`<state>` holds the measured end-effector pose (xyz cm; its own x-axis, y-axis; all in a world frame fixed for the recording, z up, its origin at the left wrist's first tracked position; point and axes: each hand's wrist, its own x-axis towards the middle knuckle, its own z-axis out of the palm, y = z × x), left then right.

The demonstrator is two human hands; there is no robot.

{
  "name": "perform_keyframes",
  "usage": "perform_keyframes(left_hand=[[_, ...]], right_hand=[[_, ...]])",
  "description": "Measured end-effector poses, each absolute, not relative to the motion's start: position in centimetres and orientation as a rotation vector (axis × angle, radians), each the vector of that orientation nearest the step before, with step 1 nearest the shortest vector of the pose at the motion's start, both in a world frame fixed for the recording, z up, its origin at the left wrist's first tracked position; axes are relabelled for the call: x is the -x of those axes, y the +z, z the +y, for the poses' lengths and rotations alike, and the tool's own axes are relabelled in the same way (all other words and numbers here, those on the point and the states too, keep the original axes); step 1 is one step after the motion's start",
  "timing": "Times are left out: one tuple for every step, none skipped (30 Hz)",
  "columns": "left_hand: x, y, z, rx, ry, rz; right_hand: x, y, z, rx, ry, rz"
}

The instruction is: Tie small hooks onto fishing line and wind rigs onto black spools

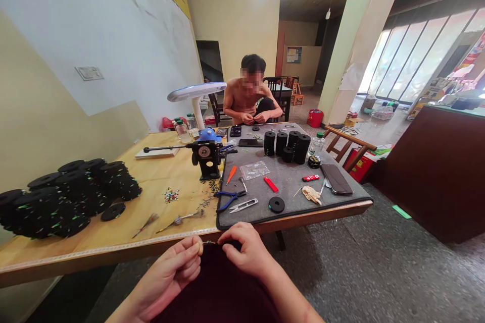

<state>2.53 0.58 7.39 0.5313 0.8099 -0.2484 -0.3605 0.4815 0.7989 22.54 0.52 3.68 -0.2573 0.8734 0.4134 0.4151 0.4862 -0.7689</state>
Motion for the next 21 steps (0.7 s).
perform_keyframes(left_hand=[[-2.6, 7.3, 0.6, -0.762, 0.783, 0.681], [-2.6, 7.3, 0.6, -0.763, 0.780, 0.681], [-2.6, 7.2, 0.6, -0.763, 0.779, 0.682], [-2.6, 7.1, 0.6, -0.761, 0.776, 0.682], [-2.6, 7.0, 0.6, -0.759, 0.774, 0.681], [-2.6, 7.0, 0.6, -0.757, 0.773, 0.681], [-2.6, 6.9, 0.6, -0.754, 0.772, 0.679], [-2.5, 6.9, 0.6, -0.751, 0.772, 0.676], [-2.5, 6.9, 0.6, -0.747, 0.775, 0.674], [-2.5, 6.9, 0.5, -0.741, 0.779, 0.673], [-2.5, 6.9, 0.5, -0.736, 0.785, 0.674], [-2.5, 7.0, 0.5, -0.730, 0.790, 0.675], [-2.5, 7.0, 0.5, -0.727, 0.794, 0.674], [-2.4, 7.0, 0.5, -0.725, 0.800, 0.671], [-2.4, 7.0, 0.6, -0.725, 0.804, 0.666], [-2.4, 6.9, 0.6, -0.727, 0.808, 0.661], [-2.3, 6.9, 0.7, -0.730, 0.811, 0.658], [-2.3, 6.9, 0.8, -0.731, 0.813, 0.659], [-2.3, 6.9, 0.8, -0.732, 0.811, 0.661], [-2.3, 6.9, 0.8, -0.731, 0.808, 0.664], [-2.3, 7.0, 0.8, -0.729, 0.805, 0.666]], right_hand=[[-22.3, 4.0, 0.5, 1.054, 0.678, -1.863], [-22.0, 4.3, 0.5, 1.033, 0.688, -1.860], [-21.7, 4.5, 0.6, 1.016, 0.695, -1.856], [-21.4, 4.7, 0.6, 1.006, 0.698, -1.851], [-21.2, 4.8, 0.7, 0.998, 0.699, -1.845], [-21.0, 4.9, 0.7, 0.991, 0.700, -1.841], [-20.8, 4.9, 0.8, 0.982, 0.702, -1.841], [-20.7, 4.9, 0.9, 0.970, 0.703, -1.842], [-20.6, 4.8, 0.9, 0.960, 0.704, -1.843], [-20.6, 4.7, 0.9, 0.950, 0.704, -1.843], [-20.7, 4.5, 0.9, 0.943, 0.706, -1.843], [-20.7, 4.4, 0.9, 0.938, 0.708, -1.841], [-20.8, 4.3, 0.9, 0.937, 0.711, -1.838], [-20.9, 4.3, 0.9, 0.938, 0.716, -1.834], [-21.0, 4.2, 0.9, 0.942, 0.723, -1.830], [-21.1, 4.2, 0.8, 0.947, 0.733, -1.825], [-21.1, 4.2, 0.8, 0.955, 0.743, -1.822], [-21.2, 4.1, 0.8, 0.965, 0.754, -1.818], [-21.3, 4.1, 0.8, 0.975, 0.762, -1.813], [-21.4, 4.0, 0.8, 0.986, 0.767, -1.807], [-21.4, 3.8, 0.8, 0.996, 0.769, -1.801]])
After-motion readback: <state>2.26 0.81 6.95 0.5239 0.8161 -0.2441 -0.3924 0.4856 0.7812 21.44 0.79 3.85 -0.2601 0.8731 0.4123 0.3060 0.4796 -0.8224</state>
